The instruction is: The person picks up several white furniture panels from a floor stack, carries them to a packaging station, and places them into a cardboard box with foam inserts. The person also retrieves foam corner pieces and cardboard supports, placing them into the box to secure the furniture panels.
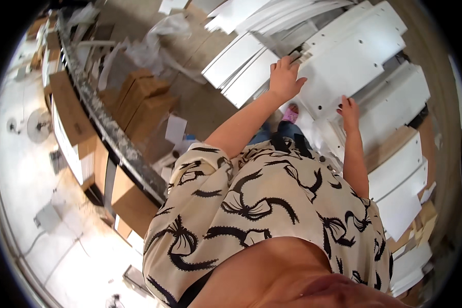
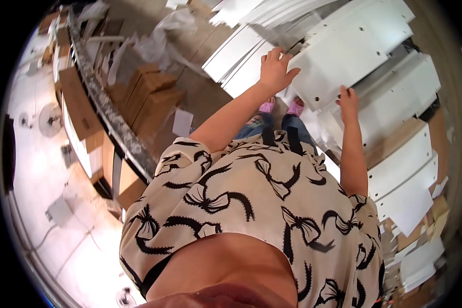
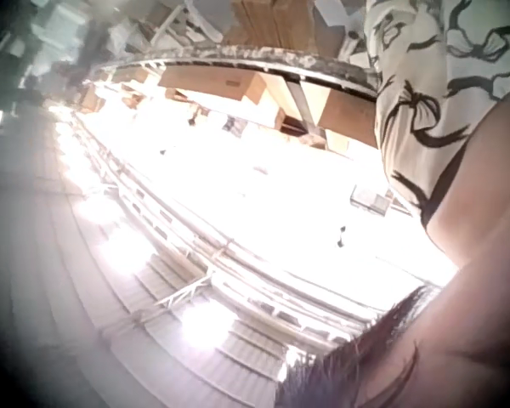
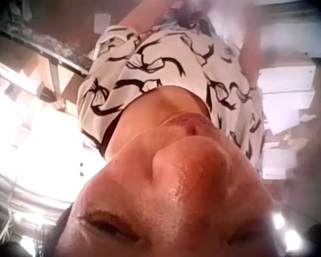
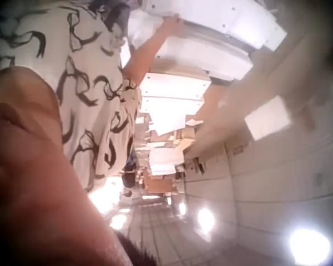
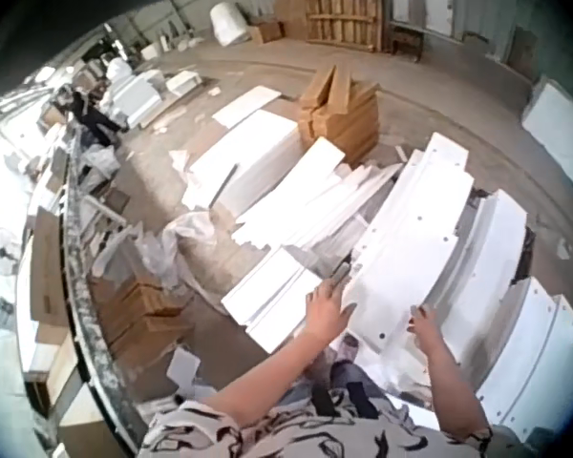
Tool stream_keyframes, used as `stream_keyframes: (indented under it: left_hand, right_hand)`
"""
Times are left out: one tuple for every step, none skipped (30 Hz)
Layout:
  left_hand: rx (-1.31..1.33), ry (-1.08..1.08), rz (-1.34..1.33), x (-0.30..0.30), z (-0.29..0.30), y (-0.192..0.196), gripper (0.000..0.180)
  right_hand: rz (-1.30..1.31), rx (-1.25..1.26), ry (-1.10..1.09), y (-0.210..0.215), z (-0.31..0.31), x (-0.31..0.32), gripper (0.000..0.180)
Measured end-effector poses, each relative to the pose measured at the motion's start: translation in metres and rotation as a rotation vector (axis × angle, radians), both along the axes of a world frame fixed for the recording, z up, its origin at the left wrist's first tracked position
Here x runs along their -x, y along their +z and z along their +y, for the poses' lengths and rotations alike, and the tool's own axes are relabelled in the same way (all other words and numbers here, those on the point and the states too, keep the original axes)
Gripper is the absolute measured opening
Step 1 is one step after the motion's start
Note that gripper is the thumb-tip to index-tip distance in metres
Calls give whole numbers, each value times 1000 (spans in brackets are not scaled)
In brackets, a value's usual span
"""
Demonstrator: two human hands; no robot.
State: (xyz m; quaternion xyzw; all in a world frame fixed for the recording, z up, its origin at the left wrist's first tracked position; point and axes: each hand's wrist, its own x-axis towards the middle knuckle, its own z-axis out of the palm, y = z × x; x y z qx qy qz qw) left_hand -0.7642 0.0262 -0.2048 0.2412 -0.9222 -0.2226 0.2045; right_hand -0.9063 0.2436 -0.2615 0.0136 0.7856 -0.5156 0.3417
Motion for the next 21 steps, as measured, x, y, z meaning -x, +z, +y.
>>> stream_keyframes:
  left_hand:
    - [-37,21,-35,-16,-2,-6,36]
    - [-157,90,-150,-36,-5,-16,32]
    - [-321,165,-247,-60,-11,-26,30]
    - [-398,252,-276,-86,-17,-44,29]
    - [-466,352,-301,-118,-26,-62,28]
    - [-578,420,-395,-148,-32,-77,32]
    - [-635,443,-491,-163,-31,-83,35]
    - [-653,419,-495,-175,-30,-87,35]
    - [-751,423,-504,-182,-29,-94,36]
    - [-847,435,-518,-191,-29,-98,38]
    - [-860,425,-508,-192,-33,-105,38]
    - [-857,457,-448,-188,-40,-113,40]
    - [-850,511,-397,-193,-50,-124,42]
    - [-789,551,-410,-190,-60,-134,49]
    - [-735,670,-393,-191,-68,-144,50]
    - [-671,800,-377,-200,-78,-157,50]
    - [-728,905,-420,-210,-86,-169,49]
    - [-789,1010,-464,-217,-91,-181,47]
    - [-829,1044,-481,-222,-93,-191,45]
    - [-847,1056,-482,-230,-94,-202,45]
    - [-994,993,-444,-240,-97,-212,47]
  right_hand:
    - [8,-37,14,-2,1,4,29]
    - [15,-74,25,-3,-1,4,28]
    - [-55,-45,26,-3,0,4,30]
    - [-57,-49,28,-1,-2,1,30]
    - [-128,2,40,2,-11,-3,33]
    - [-193,45,39,4,-17,-6,36]
    - [-182,26,14,3,-14,-7,36]
    - [-282,42,-8,1,-13,-10,40]
    - [-377,60,-32,1,-11,-11,45]
    - [-371,42,-48,-4,-10,-16,45]
    - [-448,121,-174,-11,-16,-17,48]
    - [-520,202,-299,-14,-17,-14,52]
    - [-482,182,-362,-12,-26,-27,51]
    - [-467,167,-359,-14,-17,-32,51]
    - [-104,-40,-336,-16,-9,-40,46]
    - [253,-233,-294,-18,-9,-48,42]
    - [262,-238,-279,-6,-13,-61,42]
    - [604,-294,-106,22,-26,-82,35]
    - [942,-342,78,50,-49,-97,29]
    - [864,-203,191,70,-81,-111,21]
    - [748,-69,329,73,-113,-126,18]
